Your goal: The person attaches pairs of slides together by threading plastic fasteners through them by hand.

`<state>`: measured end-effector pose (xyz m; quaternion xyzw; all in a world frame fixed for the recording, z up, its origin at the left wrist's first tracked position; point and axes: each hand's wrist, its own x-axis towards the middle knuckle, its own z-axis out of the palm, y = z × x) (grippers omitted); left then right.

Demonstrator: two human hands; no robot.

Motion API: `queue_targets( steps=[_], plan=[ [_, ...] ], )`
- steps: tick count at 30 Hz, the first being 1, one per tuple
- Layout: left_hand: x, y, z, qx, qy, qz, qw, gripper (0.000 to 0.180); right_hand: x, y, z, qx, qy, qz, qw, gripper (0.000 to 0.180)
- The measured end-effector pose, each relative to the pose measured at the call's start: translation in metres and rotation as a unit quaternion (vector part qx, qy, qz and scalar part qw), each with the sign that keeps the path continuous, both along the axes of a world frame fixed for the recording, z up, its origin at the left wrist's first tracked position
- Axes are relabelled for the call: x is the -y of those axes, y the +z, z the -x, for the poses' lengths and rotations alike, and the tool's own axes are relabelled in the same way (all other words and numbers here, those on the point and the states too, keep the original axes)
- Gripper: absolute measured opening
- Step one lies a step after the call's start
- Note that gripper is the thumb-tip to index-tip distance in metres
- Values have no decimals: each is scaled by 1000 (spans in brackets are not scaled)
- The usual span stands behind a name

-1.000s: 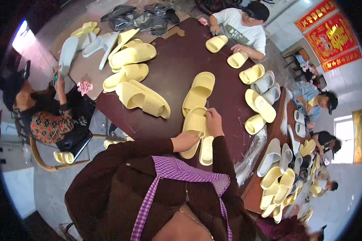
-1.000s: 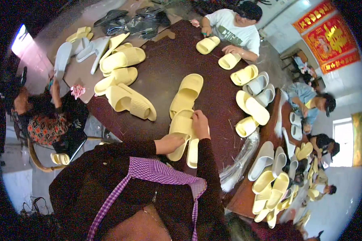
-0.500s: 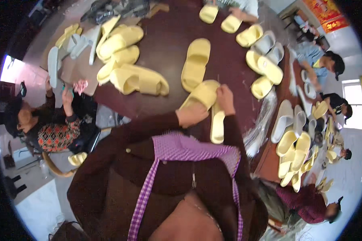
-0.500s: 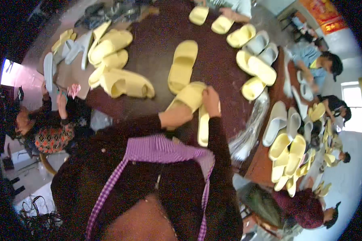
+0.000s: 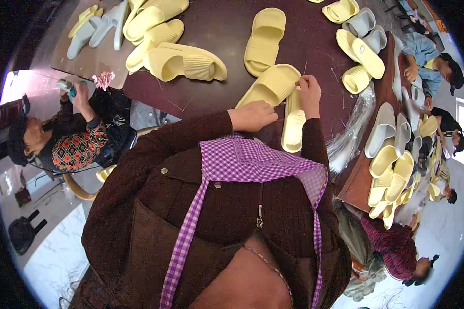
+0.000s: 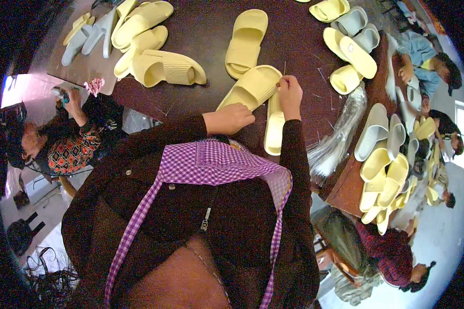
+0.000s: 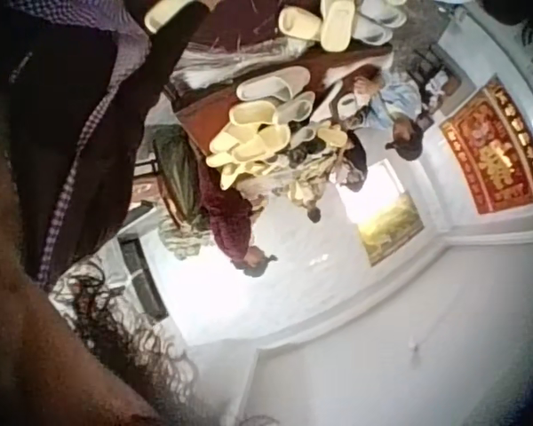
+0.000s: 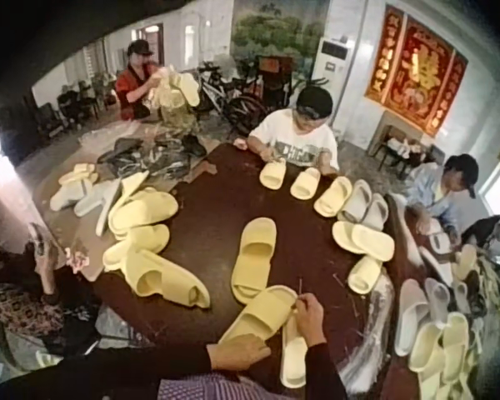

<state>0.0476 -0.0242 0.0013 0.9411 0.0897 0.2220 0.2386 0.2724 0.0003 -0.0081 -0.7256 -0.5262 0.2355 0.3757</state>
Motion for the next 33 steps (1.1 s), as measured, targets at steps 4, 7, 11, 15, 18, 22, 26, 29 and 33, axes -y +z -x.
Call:
queue_targets(
  steps=[4,7,11,15,18,22,26,29,33],
  plan=[
    [-12,2,1,-42,89,-10,995,12,1,2,0,-4,-9,-6,1000,13],
    [-9,10,5,-26,92,4,995,11,4,6,1,-47,-29,1,998,16],
    [9,17,15,-72,61,36,995,11,4,-7,-7,-46,-32,-20,998,15],
    [14,22,27,-94,58,51,993,10,3,-14,-10,-60,-35,-21,997,15],
    [11,11,26,-87,73,46,993,10,2,-14,-9,-63,-35,-8,997,12],
    [-5,-15,13,-74,93,23,993,13,-1,-9,-3,-75,-31,-1,997,11],
    [-26,-26,-8,-34,92,-13,995,15,-3,-8,-1,-50,-20,-18,998,14],
    [-35,-26,-19,35,88,-40,995,17,-7,-7,2,-24,2,-24,999,16],
    [-33,-24,-23,24,86,-34,995,20,-15,-5,5,-6,46,-3,999,17]
  ],
)
